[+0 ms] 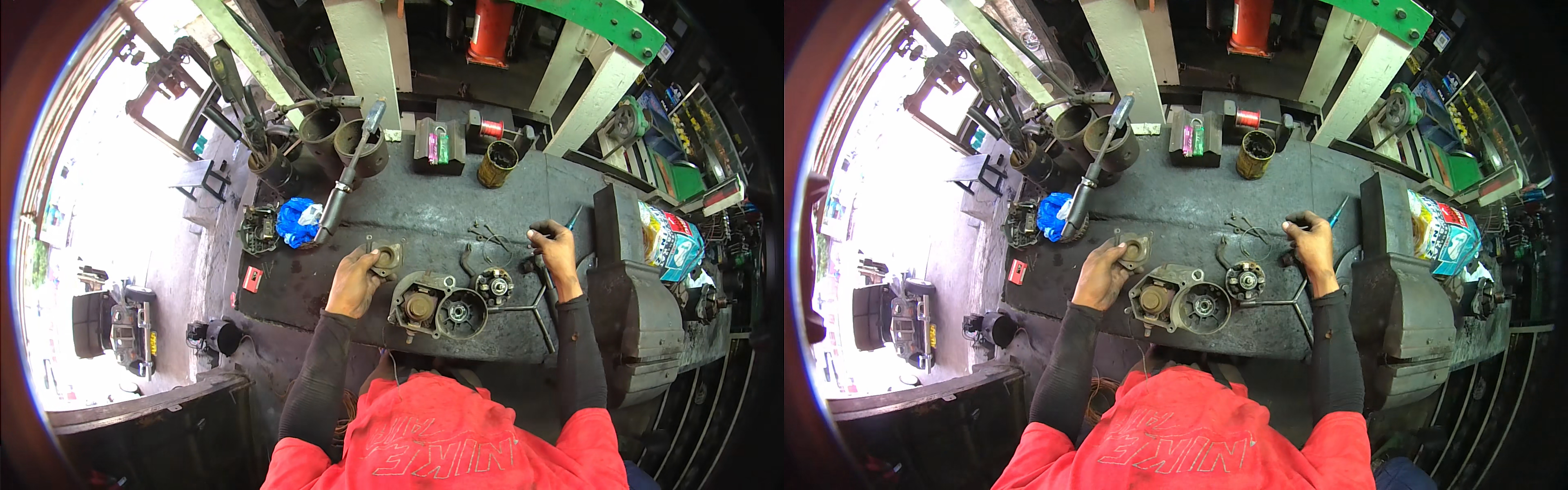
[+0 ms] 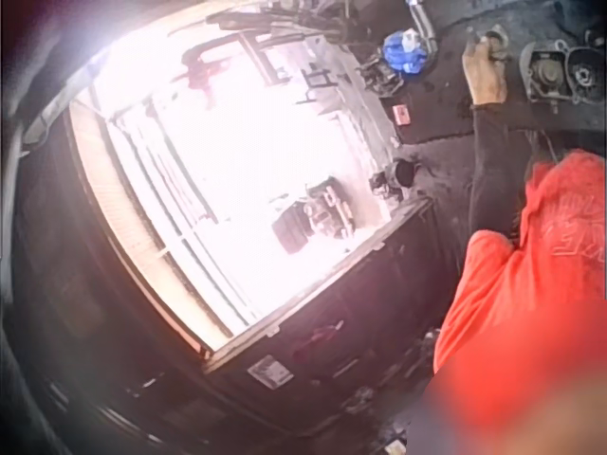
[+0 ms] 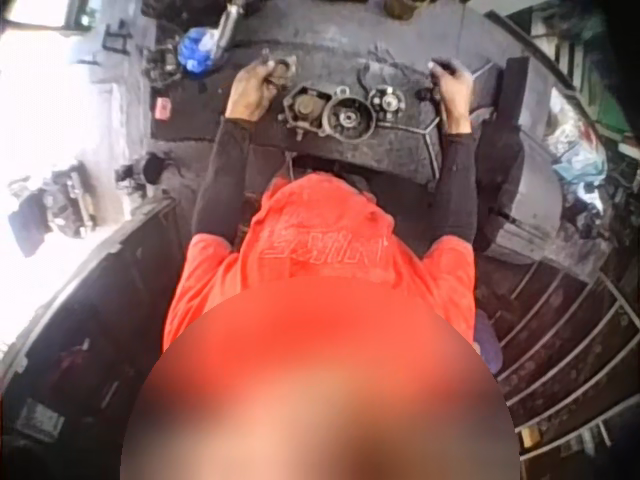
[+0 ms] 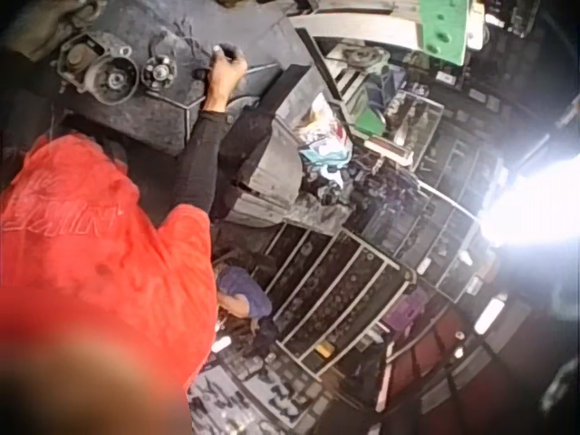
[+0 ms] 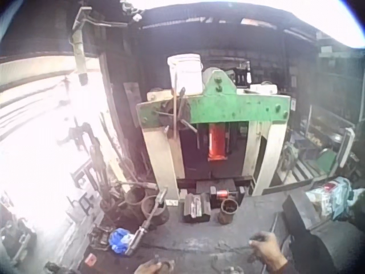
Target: The person disassembles a mechanical component on a workbench, removes a cylindrical part, and uses a hacksaw to cut a section of the housing. The person handles the parts with both hands and uses tools to manipulate the component.
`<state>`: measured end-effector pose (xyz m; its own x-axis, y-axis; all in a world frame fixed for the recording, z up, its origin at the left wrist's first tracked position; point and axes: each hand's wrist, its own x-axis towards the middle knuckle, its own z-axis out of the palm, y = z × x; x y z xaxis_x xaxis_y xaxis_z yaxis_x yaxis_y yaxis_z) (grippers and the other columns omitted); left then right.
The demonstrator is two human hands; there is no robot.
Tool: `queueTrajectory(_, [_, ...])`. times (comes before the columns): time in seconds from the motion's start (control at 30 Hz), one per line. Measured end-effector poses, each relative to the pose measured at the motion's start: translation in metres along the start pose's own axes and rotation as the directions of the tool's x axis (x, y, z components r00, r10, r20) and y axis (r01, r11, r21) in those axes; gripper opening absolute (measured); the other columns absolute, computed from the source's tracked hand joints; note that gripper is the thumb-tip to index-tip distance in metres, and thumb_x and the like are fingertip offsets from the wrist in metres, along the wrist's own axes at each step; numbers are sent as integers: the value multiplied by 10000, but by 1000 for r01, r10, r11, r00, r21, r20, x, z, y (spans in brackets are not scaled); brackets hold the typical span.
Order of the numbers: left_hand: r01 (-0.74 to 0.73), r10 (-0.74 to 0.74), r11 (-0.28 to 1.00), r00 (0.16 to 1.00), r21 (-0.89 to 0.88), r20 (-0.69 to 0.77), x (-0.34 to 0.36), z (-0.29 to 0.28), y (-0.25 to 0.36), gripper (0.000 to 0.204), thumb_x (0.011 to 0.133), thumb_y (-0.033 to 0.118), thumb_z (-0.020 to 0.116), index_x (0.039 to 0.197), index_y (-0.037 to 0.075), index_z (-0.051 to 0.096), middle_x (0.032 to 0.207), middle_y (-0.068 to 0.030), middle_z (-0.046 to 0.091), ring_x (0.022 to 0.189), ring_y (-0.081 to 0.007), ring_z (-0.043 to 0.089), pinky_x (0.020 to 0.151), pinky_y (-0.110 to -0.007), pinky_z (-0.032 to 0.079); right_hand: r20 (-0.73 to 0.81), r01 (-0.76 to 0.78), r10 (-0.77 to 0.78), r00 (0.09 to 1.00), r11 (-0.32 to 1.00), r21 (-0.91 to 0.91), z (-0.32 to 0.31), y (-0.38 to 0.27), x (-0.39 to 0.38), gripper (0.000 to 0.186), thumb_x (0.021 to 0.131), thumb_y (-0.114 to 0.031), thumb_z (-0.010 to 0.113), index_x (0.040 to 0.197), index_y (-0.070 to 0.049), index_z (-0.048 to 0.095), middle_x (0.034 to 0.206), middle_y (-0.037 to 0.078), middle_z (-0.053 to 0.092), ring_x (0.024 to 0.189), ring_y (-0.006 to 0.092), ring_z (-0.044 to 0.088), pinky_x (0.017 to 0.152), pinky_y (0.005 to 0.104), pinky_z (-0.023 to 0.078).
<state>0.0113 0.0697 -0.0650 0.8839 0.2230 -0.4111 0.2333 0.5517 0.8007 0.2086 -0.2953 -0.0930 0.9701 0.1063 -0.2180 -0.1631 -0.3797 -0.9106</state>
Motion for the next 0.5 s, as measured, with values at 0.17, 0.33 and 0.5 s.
queueTrajectory(0.17, [20,32,933,990,359,-140,38,-3,-23,294,1038,85,579,1280,-77,614,1151,-146,713,992,-180,699,825,-331,596,22,90,-88,996,922,-376,16,17,20,247,838,-129,815,1041,5,772,958,162,780,884,265,750,789,403,575])
queueTrajectory(0.33, [-105,297,551,952,828,-77,69,-17,-54,356,947,80,703,1286,-27,680,1145,-202,752,1009,-281,734,891,-364,574,89,140,-108,990,799,-585,36,18,26,284,817,-142,810,1060,-1,773,1023,244,765,994,412,741,882,458,568])
queueTrajectory(0.5, [-153,449,248,893,956,26,72,-14,-58,342,922,78,710,1262,39,713,1137,-211,756,1047,-358,738,949,-392,557,129,201,-154,980,742,-640,46,21,23,336,810,-145,813,1104,11,765,1056,276,746,1046,447,716,918,483,560])
